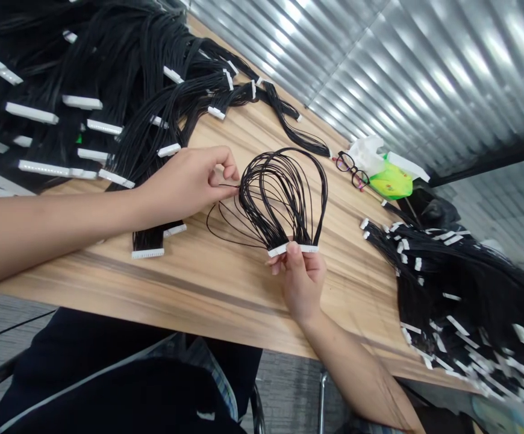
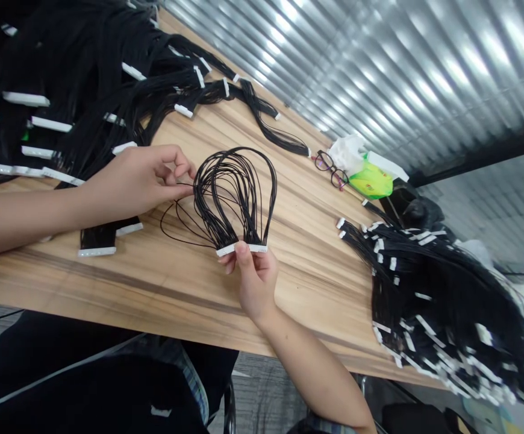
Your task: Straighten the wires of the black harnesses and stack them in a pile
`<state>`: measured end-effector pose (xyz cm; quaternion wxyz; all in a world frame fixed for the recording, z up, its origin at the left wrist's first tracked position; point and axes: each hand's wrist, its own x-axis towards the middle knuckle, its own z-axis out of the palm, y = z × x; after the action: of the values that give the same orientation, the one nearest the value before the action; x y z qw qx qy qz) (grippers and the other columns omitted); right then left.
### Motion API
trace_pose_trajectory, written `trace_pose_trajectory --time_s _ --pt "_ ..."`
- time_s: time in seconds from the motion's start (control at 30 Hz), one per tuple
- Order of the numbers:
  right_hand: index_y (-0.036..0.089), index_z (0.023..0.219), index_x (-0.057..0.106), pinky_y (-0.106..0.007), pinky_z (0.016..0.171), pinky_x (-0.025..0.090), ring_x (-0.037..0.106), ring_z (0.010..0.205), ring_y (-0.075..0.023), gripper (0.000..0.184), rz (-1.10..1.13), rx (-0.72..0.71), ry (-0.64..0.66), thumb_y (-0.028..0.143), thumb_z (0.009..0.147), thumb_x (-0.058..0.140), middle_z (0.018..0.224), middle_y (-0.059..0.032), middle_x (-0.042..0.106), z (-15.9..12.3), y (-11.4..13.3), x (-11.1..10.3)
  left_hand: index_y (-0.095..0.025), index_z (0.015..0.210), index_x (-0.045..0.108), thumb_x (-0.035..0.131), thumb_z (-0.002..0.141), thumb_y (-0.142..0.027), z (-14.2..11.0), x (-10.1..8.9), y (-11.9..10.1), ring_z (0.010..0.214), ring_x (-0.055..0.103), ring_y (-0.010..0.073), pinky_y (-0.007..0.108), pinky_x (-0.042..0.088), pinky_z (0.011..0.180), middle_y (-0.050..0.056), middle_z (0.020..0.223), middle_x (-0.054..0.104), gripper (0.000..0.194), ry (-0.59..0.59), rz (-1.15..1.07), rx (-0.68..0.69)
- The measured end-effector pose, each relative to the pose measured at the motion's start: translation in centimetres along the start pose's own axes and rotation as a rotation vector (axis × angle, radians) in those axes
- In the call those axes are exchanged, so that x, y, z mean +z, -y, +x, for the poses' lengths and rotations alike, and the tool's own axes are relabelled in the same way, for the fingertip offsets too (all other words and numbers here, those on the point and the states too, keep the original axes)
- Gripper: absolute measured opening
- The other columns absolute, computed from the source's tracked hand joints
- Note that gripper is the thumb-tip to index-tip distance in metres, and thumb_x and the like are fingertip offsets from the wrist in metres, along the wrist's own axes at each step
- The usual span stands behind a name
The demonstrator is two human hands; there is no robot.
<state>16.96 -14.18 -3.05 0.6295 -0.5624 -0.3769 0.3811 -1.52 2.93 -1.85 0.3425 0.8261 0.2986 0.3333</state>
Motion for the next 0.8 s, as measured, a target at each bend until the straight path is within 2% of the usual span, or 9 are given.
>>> trace_pose_trajectory --time_s 0.17,0.27,0.33,0.4,0.5,0.6,0.67,0.73,0.8 --pt "0.021 0.067 0.073 -0.026 0.047 0.051 0.059 0.046 -0.0119 0.040 -0.039 0.054 0.076 0.057 0.084 0.079 0.060 -0.0021 0.075 0.1 0.3 0.0 -0.019 0.075 0.062 0.075 0.080 -0.042 0.2 0.0 -0.4 0.054 0.051 0.0055 0.018 0.039 0.051 -0.006 0.061 0.060 0.027 -0.042 -0.164 -0.094" --pt "0.020 0.067 0.072 -0.025 0.047 0.050 0.059 0.046 -0.0112 0.040 -0.034 0.109 0.140 0.056 0.084 0.080 0.060 -0.0024 0.074 0.2 0.6 0.0 -0.017 0.079 0.068 0.078 0.082 -0.039 0.3 0.0 -0.9 0.061 0.059 0.0060 0.016 0.049 0.057 -0.003 0.068 0.068 0.024 -0.046 -0.266 -0.051" --pt "0.020 0.067 0.072 -0.024 0.047 0.049 0.058 0.046 -0.0108 0.041 -0.016 0.144 0.169 0.057 0.085 0.078 0.060 -0.0027 0.075 0.2 0.7 -0.1 -0.017 0.090 0.071 0.075 0.089 -0.035 0.4 0.0 -1.0 0.063 0.063 0.0069 0.017 0.053 0.059 -0.002 0.073 0.073 0.019 -0.036 -0.281 -0.042" --pt "0.020 0.066 0.072 -0.024 0.046 0.049 0.057 0.046 -0.0107 0.043 -0.012 0.176 0.195 0.059 0.086 0.076 0.060 -0.0030 0.074 0.2 0.6 -0.1 -0.017 0.096 0.073 0.069 0.094 -0.034 0.4 0.0 -1.0 0.056 0.059 0.0057 0.017 0.051 0.055 -0.004 0.069 0.072 0.017 -0.034 -0.251 -0.017" --pt "0.020 0.066 0.072 -0.025 0.047 0.049 0.057 0.045 -0.0108 0.045 -0.027 0.211 0.195 0.061 0.085 0.075 0.060 -0.0028 0.074 0.2 0.6 -0.1 -0.021 0.085 0.075 0.067 0.097 -0.036 0.2 -0.2 -0.8 0.052 0.050 0.0041 0.020 0.041 0.052 -0.006 0.063 0.068 0.021 -0.071 -0.133 0.077" --pt "0.020 0.065 0.070 -0.025 0.047 0.049 0.057 0.046 -0.0109 0.043 -0.035 0.245 0.157 0.059 0.082 0.079 0.059 -0.0023 0.074 0.3 0.8 -0.1 -0.025 0.076 0.073 0.068 0.095 -0.037 0.0 -0.6 -0.8 0.052 0.039 0.0052 0.027 0.035 0.061 -0.009 0.056 0.058 0.023 -0.139 0.049 0.228" --pt "0.021 0.064 0.069 -0.025 0.046 0.049 0.057 0.046 -0.0110 0.041 -0.035 0.259 0.139 0.057 0.080 0.082 0.059 -0.0020 0.074 0.3 0.9 0.0 -0.025 0.079 0.072 0.061 0.098 -0.035 -0.2 -0.8 -0.8 0.058 0.043 0.0072 0.030 0.035 0.069 -0.007 0.062 0.062 0.024 -0.159 0.164 0.332" --pt "0.021 0.064 0.069 -0.024 0.047 0.049 0.057 0.046 -0.0108 0.039 -0.026 0.257 0.132 0.055 0.080 0.082 0.059 -0.0019 0.074 0.4 0.9 0.0 -0.024 0.089 0.073 0.053 0.103 -0.033 -0.2 -1.0 -0.8 0.074 0.056 0.0088 0.031 0.036 0.074 -0.004 0.083 0.073 0.026 -0.160 0.247 0.419" --pt "0.021 0.064 0.069 -0.024 0.047 0.050 0.057 0.046 -0.0104 0.039 -0.015 0.253 0.131 0.054 0.080 0.081 0.060 -0.0017 0.074 0.4 0.9 0.0 -0.024 0.094 0.073 0.053 0.105 -0.034 -0.1 -1.1 -0.5 0.084 0.061 0.0085 0.031 0.035 0.074 -0.004 0.100 0.076 0.026 -0.195 0.301 0.482"
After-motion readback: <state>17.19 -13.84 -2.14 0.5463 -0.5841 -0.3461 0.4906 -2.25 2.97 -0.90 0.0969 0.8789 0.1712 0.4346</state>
